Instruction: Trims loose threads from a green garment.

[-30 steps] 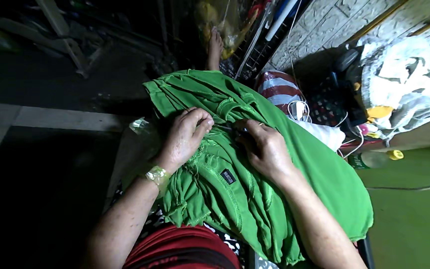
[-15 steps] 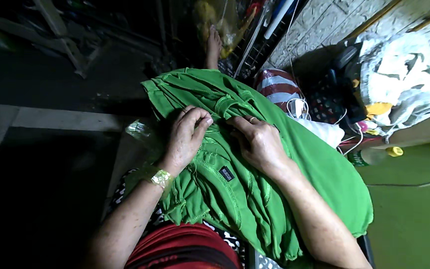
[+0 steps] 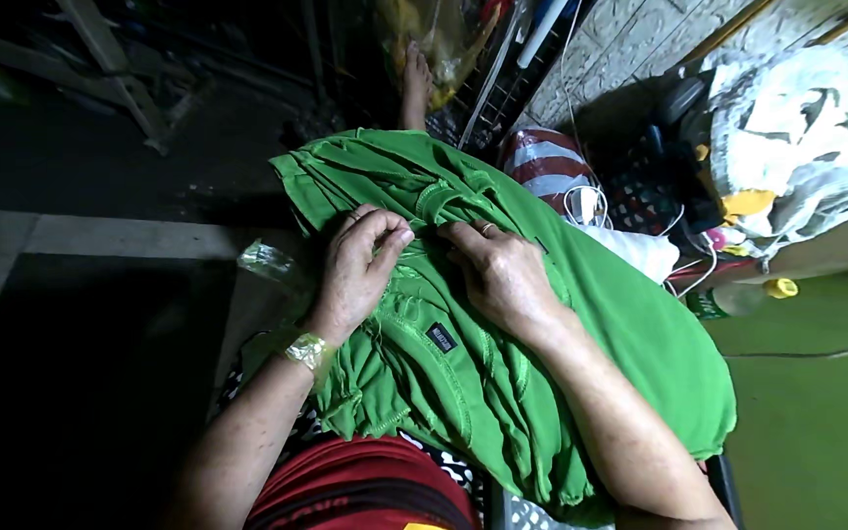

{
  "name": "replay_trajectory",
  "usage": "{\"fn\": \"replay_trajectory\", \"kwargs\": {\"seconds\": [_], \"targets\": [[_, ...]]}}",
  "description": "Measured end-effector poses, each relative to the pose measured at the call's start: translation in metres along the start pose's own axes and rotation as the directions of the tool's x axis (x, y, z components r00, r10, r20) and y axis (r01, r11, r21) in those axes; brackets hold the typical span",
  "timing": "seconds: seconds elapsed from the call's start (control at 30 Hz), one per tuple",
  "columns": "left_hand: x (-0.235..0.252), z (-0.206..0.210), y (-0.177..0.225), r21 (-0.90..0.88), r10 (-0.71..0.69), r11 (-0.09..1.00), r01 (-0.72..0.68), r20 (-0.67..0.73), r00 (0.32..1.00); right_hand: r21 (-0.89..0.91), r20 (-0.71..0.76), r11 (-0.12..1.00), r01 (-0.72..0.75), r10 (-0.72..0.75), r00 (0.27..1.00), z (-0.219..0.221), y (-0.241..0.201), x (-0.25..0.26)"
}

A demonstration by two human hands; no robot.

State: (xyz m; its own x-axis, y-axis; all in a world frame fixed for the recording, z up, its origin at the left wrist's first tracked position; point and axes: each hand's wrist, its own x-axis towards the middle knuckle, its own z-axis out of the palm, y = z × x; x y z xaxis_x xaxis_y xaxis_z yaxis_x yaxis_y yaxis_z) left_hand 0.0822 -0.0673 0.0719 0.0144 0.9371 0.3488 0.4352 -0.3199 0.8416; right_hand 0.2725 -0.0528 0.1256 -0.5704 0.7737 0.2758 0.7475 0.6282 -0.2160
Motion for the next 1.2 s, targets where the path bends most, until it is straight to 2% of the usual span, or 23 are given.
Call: {"fn": "replay_trajectory", "kwargs": {"seconds": [0.13,0.33,0.5,0.57,0.67,0.73,0.8,0.9,1.03,1.1,1.2], "targets": [[0.001,0.000,-0.001,-0.021,-0.039,0.999,0.039,-0.007,0.999,0.121,0.086,0.992,-0.018,0.007,0.996,-0.011,0.009,-0.001],[-0.002,-0.002,-0.003,-0.055,-0.026,0.998,0.027,0.019,0.999,0.046,0.053,0.999,-0.003,0.000,0.999,-0.004,0.002,0.000],[-0.004,-0.002,-0.010,-0.132,0.005,0.991,-0.011,-0.046,0.999,0.262,0.094,0.961,-0.092,0.069,0.993,-0.010,0.012,0.000],[-0.006,0.001,-0.012,-0.111,0.062,0.991,-0.071,-0.079,0.995,0.329,0.098,0.939,-0.098,0.069,0.993,-0.006,0.022,0.001],[-0.009,0.006,-0.005,0.017,0.151,0.989,-0.150,-0.084,0.985,0.351,0.113,0.923,-0.157,0.125,0.986,-0.009,0.018,-0.001],[-0.010,0.010,0.005,0.094,0.170,0.982,-0.163,-0.074,0.983,0.338,0.093,0.927,-0.165,0.142,0.985,-0.008,0.015,-0.004],[-0.007,0.009,0.008,0.097,0.151,0.985,-0.146,-0.049,0.987,0.318,0.073,0.934,-0.163,0.148,0.986,-0.007,0.014,-0.006],[-0.003,-0.008,0.003,-0.135,-0.025,0.990,0.032,0.057,0.998,0.345,0.061,0.923,-0.169,0.158,0.986,-0.007,0.015,-0.007],[-0.005,-0.025,-0.016,-0.555,-0.139,0.817,0.157,0.075,0.988,0.409,0.061,0.895,-0.180,0.170,0.983,-0.008,0.017,-0.008],[-0.004,-0.032,-0.019,-0.631,-0.169,0.755,0.179,0.077,0.983,0.436,0.063,0.878,-0.198,0.189,0.980,-0.008,0.017,-0.009],[-0.006,-0.039,-0.012,-0.609,-0.175,0.771,0.186,0.078,0.981,0.483,0.064,0.849,-0.213,0.209,0.976,-0.008,0.018,-0.008]]}}
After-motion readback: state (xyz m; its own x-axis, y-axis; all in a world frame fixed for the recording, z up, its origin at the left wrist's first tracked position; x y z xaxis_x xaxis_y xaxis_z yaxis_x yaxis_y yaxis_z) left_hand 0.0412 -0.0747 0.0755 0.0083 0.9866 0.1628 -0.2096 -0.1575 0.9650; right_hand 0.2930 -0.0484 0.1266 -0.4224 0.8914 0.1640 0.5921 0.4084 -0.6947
